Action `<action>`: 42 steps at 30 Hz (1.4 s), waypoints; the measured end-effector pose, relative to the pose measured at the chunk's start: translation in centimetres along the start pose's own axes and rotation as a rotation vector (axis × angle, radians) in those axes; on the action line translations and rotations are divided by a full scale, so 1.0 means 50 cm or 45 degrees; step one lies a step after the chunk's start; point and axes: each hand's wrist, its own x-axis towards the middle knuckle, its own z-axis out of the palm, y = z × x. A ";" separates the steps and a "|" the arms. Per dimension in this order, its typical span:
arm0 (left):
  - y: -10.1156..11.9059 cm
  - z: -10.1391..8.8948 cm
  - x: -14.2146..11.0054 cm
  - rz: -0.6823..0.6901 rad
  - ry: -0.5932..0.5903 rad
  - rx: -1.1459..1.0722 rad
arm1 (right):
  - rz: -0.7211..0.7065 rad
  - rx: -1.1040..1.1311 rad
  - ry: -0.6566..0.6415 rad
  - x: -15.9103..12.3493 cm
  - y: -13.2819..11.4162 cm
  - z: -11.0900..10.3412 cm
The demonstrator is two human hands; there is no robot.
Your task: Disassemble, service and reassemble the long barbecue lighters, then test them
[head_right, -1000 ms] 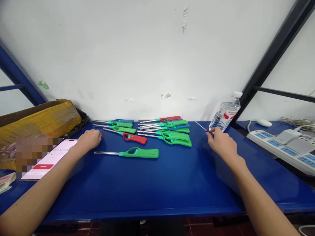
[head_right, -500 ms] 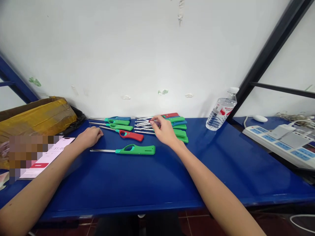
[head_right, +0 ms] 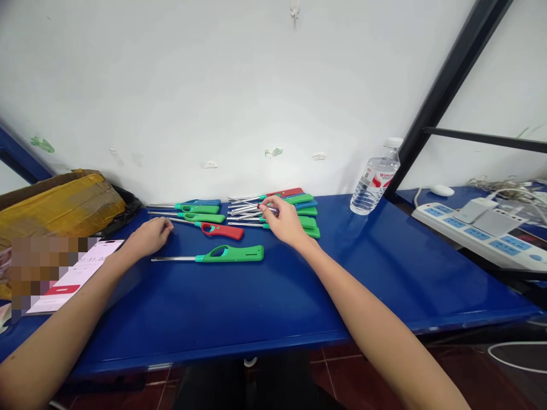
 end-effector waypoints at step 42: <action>0.279 -0.060 -0.045 -0.303 -0.285 -2.500 | 0.121 0.146 -0.131 -0.009 -0.013 0.010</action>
